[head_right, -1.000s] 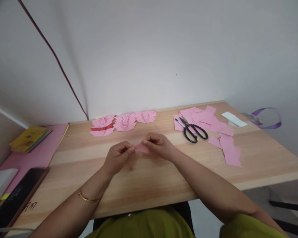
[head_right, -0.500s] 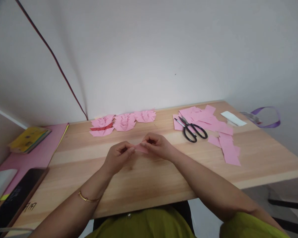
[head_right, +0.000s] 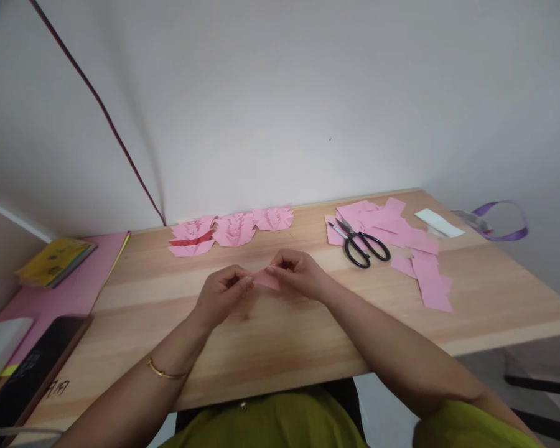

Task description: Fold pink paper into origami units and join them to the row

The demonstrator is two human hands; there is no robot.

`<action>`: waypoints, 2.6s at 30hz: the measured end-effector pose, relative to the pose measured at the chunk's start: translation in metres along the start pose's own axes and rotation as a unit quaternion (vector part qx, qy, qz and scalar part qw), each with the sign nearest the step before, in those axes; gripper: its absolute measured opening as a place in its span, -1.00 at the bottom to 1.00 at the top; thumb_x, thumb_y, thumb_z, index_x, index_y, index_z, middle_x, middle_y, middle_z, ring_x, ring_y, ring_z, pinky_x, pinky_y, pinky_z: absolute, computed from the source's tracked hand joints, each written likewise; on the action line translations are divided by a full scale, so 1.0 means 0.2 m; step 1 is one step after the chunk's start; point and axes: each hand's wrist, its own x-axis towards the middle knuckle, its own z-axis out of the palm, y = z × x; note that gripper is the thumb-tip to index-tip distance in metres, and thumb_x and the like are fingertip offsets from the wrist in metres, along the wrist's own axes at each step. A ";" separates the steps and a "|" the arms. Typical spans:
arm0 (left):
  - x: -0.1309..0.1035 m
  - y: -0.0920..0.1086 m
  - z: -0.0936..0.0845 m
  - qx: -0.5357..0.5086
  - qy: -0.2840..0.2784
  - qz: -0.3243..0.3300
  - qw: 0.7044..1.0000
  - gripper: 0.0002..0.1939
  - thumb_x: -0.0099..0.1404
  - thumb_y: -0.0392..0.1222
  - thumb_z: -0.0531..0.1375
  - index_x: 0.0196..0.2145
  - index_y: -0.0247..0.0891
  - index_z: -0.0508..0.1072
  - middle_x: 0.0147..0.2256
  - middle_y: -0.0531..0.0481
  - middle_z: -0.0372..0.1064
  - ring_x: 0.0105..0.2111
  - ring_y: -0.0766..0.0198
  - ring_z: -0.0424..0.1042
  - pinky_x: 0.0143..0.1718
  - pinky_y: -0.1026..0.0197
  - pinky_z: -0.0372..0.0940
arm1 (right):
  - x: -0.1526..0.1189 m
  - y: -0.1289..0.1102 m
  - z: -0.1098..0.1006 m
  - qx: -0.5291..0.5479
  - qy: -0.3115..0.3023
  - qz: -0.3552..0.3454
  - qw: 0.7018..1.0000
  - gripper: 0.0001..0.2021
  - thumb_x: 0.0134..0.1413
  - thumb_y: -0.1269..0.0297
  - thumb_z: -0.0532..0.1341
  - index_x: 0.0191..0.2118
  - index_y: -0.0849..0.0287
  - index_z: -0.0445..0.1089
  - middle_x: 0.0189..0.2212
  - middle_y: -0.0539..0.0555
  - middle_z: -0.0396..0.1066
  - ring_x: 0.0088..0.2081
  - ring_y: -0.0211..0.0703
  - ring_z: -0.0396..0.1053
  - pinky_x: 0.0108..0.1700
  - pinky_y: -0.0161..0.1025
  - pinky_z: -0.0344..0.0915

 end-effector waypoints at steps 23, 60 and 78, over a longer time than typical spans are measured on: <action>0.00 0.02 0.01 0.157 0.007 0.125 0.980 -0.81 0.27 -0.16 0.12 -0.45 -0.26 0.45 -0.49 0.02 0.34 -0.44 0.33 0.31 -0.37 0.27 0.21 | -0.01 -0.02 0.04 -0.101 -0.045 -0.082 0.990 -0.70 0.15 0.13 0.14 -0.51 0.21 0.28 -0.56 -0.02 0.27 -0.51 -0.33 0.17 -0.47 -0.36 0.08; -0.01 0.03 0.02 0.169 0.024 0.100 0.980 -0.81 0.23 -0.20 0.11 -0.52 -0.26 0.36 -0.54 0.07 0.27 -0.52 0.37 0.23 -0.45 0.30 0.14 | -0.01 0.02 0.07 -0.200 -0.100 -0.170 0.960 -0.72 0.20 0.22 0.08 -0.51 0.20 0.26 -0.56 -0.01 0.23 -0.50 -0.31 0.18 -0.45 -0.35 0.07; 0.00 0.02 0.01 0.122 0.022 0.073 0.990 -0.83 0.22 -0.21 0.11 -0.51 -0.28 0.34 -0.52 0.09 0.24 -0.50 0.38 0.21 -0.44 0.31 0.12 | -0.02 0.01 0.07 -0.205 -0.110 -0.179 0.956 -0.70 0.23 0.23 0.05 -0.53 0.19 0.20 -0.56 -0.01 0.21 -0.50 -0.30 0.17 -0.44 -0.35 0.08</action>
